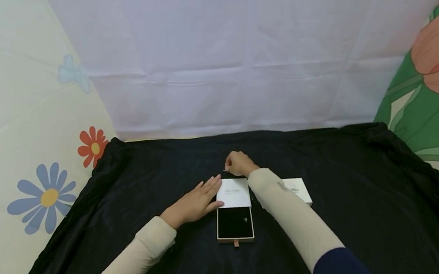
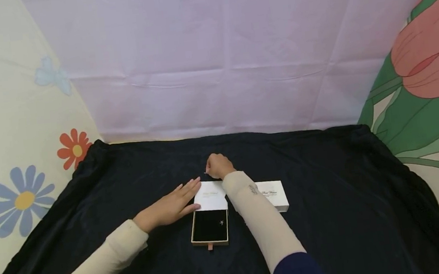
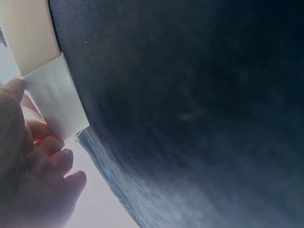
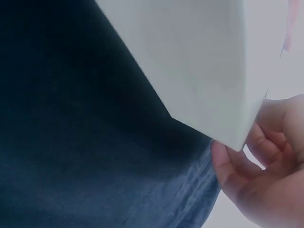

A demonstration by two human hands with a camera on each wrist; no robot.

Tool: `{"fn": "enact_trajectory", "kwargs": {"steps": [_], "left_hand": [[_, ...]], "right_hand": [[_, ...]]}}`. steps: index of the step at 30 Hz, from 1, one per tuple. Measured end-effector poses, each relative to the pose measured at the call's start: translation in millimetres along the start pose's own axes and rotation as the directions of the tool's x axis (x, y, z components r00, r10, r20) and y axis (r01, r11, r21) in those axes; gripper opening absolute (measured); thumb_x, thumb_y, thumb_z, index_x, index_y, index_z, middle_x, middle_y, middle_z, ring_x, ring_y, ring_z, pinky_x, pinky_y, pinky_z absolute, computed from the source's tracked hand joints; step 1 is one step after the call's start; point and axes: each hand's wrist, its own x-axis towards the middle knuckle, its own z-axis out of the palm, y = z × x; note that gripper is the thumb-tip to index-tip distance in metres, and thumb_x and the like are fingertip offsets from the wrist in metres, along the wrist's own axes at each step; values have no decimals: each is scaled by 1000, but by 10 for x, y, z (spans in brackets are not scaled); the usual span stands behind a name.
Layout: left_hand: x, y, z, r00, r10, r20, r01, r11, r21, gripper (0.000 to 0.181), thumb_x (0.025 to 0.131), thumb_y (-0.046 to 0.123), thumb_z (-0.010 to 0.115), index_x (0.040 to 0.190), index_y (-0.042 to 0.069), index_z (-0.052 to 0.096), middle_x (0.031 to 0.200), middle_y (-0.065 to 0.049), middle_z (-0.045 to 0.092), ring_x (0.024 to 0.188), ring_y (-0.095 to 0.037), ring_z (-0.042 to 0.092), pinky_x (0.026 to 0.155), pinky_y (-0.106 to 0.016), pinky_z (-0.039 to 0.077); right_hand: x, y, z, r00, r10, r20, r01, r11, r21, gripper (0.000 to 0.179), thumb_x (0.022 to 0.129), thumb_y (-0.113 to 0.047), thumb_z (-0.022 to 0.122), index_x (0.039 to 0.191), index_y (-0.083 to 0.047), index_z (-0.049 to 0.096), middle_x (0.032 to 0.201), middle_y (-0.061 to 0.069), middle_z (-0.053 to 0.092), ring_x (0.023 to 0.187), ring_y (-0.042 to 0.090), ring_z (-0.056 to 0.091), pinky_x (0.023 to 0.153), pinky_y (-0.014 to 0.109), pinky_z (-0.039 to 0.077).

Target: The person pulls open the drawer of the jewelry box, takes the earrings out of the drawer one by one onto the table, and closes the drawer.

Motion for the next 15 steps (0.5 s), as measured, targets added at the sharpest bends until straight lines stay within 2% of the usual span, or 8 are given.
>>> {"fn": "enact_trajectory", "kwargs": {"steps": [6,15], "left_hand": [[4,5,14,1000,-6,4,6,1000,12,71,101,50,36,154,8,15,160,-8,10,147,-24,13,116,-49,16],[4,9,-1,1000,-8,3,8,1000,4,71,101,50,37,154,8,15,160,-7,10,147,-23,13,116,-49,16]], "right_hand": [[7,22,34,999,48,22,-48,999,5,12,93,-14,63,86,-10,72,91,5,68,76,19,61,67,33,50],[43,3,43,998,56,4,-56,998,-6,11,92,-13,64,85,-10,72,91,5,68,78,20,62,71,35,52]]}}
